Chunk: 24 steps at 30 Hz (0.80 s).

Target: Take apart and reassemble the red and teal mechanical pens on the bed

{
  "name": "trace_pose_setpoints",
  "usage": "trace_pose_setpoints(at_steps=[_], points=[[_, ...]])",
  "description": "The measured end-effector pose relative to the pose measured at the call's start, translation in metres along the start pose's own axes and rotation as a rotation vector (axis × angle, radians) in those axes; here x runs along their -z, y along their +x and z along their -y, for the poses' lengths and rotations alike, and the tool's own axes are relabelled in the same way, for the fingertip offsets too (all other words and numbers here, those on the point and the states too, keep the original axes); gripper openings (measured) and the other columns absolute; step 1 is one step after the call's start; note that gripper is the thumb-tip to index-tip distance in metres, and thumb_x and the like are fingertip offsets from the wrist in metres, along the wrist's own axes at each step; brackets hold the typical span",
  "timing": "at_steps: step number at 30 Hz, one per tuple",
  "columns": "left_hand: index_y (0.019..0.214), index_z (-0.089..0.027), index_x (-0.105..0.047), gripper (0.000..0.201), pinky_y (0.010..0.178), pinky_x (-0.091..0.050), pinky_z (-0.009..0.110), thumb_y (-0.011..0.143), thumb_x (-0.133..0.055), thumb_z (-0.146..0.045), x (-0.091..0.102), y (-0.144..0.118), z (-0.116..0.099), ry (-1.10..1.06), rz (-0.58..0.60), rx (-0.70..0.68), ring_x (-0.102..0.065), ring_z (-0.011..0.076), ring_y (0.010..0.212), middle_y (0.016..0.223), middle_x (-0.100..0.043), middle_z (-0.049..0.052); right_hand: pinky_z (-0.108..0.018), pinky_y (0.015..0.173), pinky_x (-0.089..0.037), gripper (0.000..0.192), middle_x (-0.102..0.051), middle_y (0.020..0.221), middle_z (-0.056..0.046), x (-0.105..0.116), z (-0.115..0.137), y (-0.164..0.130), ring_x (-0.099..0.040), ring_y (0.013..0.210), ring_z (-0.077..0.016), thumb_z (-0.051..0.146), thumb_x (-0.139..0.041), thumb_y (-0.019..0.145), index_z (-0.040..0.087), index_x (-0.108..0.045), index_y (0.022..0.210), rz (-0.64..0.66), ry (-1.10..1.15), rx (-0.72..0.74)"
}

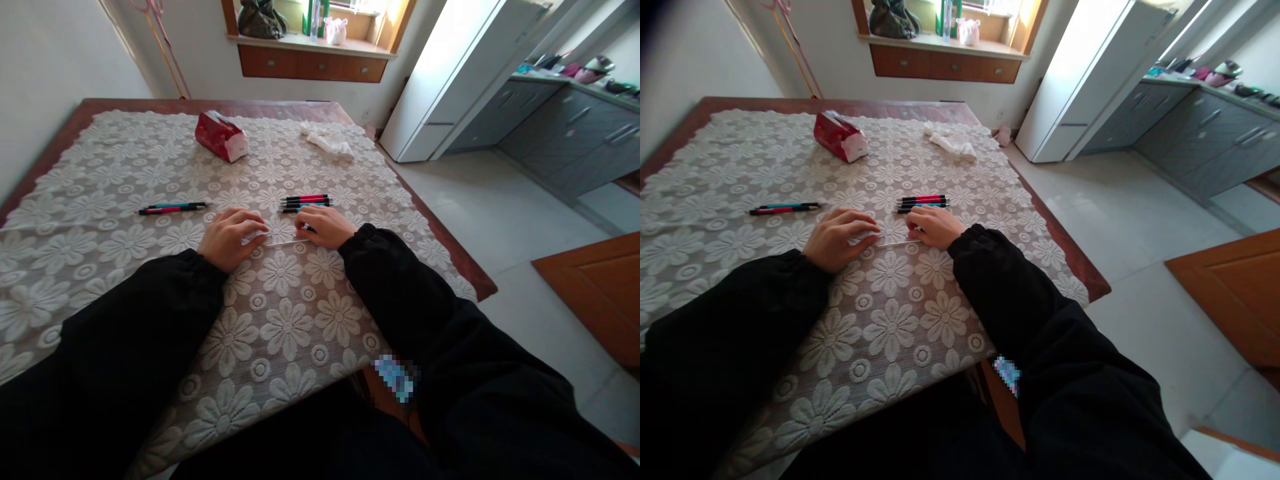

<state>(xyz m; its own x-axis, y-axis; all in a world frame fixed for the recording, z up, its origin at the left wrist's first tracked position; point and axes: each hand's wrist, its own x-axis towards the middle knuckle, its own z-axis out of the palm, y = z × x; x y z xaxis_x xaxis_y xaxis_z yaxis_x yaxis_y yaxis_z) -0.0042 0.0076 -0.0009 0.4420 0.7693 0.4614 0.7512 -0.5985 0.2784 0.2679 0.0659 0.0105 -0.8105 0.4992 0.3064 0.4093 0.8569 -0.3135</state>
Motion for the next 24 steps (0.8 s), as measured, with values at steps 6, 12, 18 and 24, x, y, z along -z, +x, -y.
trace_pose_setpoints(at_steps=[6, 12, 18, 24], points=[[0.095, -0.027, -0.077, 0.018, 0.103, -0.047, 0.048, 0.091, -0.063, -0.038, -0.001, 0.0, 0.001, 0.013, 0.054, -0.023, -0.059, 0.0269, 0.114, 0.114, -0.072, 0.004, -0.039, 0.094, -0.039, 0.016, -0.061, 0.112, -0.008, -0.008, 0.011, 0.002, -0.049, 0.104, -0.0227, 0.034, -0.059, 0.097, 0.02, -0.066, 0.099, -0.016, -0.054, 0.2], [0.088, -0.025, -0.075, 0.019, 0.099, -0.048, 0.045, 0.092, -0.062, -0.038, 0.0, 0.001, 0.002, 0.01, 0.03, -0.026, -0.061, 0.0261, 0.11, 0.106, -0.074, 0.004, -0.041, 0.097, -0.04, 0.007, -0.06, 0.116, -0.008, -0.015, 0.013, 0.003, -0.048, 0.11, -0.0233, 0.02, -0.058, 0.094, 0.019, -0.065, 0.092, -0.05, -0.073, 0.183], [0.092, -0.023, -0.073, 0.015, 0.098, -0.049, 0.043, 0.091, -0.061, -0.033, 0.003, 0.002, -0.002, -0.007, 0.031, -0.046, -0.063, 0.025, 0.106, 0.104, -0.075, 0.004, -0.041, 0.096, -0.041, 0.008, -0.061, 0.112, -0.009, -0.012, 0.013, 0.002, -0.049, 0.106, -0.0229, 0.017, -0.055, 0.091, 0.017, -0.063, 0.091, -0.07, -0.092, 0.152], [0.095, -0.022, -0.072, 0.018, 0.094, -0.05, 0.041, 0.092, -0.058, -0.034, 0.003, 0.001, -0.004, -0.007, 0.019, -0.026, -0.064, 0.0249, 0.102, 0.097, -0.075, 0.004, -0.041, 0.094, -0.041, 0.007, -0.063, 0.111, -0.009, -0.011, 0.016, 0.003, -0.05, 0.105, -0.0232, 0.016, -0.055, 0.09, 0.017, -0.063, 0.09, -0.105, -0.095, 0.135]])
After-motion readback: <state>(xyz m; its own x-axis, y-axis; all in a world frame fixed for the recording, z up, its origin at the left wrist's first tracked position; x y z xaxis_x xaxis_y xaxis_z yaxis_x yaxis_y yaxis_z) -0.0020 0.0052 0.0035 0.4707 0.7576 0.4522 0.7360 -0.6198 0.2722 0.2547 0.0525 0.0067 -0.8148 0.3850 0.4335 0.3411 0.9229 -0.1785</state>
